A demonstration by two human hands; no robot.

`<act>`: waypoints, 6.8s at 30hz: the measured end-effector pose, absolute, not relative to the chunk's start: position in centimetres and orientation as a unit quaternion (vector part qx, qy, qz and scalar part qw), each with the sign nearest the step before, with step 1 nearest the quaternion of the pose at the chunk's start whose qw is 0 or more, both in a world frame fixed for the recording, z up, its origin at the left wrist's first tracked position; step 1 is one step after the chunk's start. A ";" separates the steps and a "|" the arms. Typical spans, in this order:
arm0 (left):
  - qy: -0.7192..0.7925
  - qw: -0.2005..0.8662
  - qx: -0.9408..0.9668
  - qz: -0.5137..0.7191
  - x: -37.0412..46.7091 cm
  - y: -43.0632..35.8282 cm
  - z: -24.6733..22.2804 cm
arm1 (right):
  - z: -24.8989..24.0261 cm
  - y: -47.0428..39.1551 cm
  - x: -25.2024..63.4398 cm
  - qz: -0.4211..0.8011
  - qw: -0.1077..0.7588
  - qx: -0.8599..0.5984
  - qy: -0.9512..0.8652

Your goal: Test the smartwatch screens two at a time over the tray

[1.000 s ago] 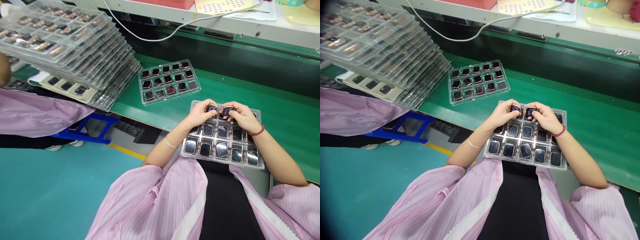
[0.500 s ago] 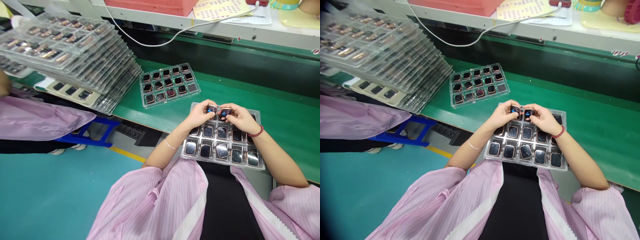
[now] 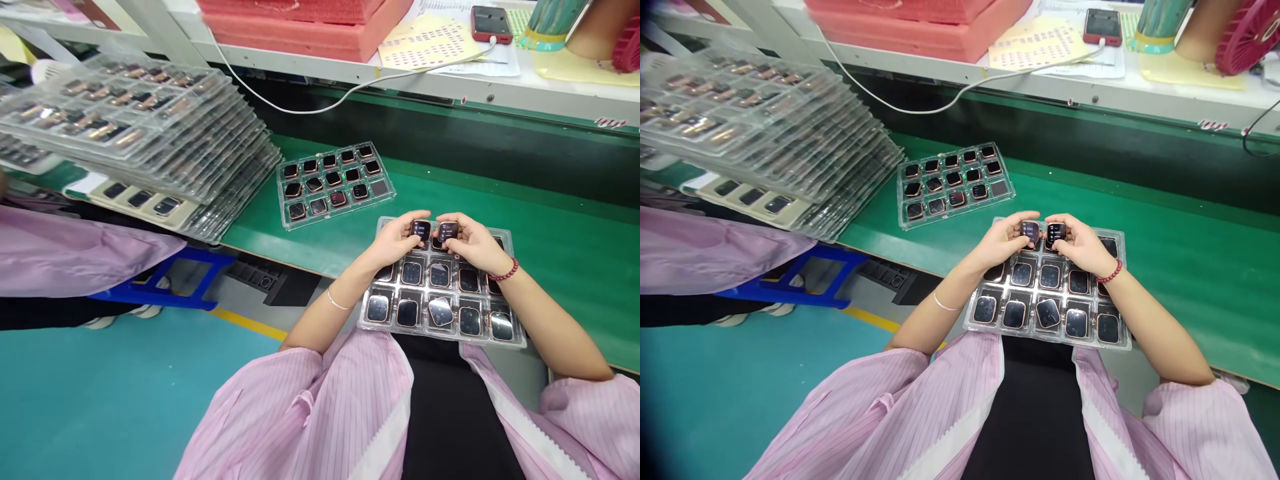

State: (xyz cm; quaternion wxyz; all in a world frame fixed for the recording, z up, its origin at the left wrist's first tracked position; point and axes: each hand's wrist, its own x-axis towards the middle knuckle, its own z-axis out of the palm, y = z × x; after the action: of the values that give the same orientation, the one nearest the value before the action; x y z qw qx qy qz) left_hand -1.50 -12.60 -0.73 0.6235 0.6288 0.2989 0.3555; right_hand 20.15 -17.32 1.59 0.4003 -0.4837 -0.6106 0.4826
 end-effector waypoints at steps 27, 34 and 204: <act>0.299 0.654 0.604 0.344 -1.4 -13.1 0.3 | 1.8 -17.3 20.3 0.516 0.376 -0.489 -0.594; 0.304 0.648 0.608 0.344 -1.3 -13.2 0.1 | 1.7 -17.3 20.3 0.519 0.369 -0.488 -0.596; 0.281 0.589 0.647 0.395 -1.8 -12.8 -1.5 | 1.8 -17.6 20.1 0.512 0.394 -0.444 -0.622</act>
State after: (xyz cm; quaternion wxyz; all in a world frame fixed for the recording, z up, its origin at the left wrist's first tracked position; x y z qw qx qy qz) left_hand -1.81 -12.84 -1.51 0.5888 0.6466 0.2811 0.3952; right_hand 20.10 -17.64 1.76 0.3935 -0.4436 -0.6218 0.5116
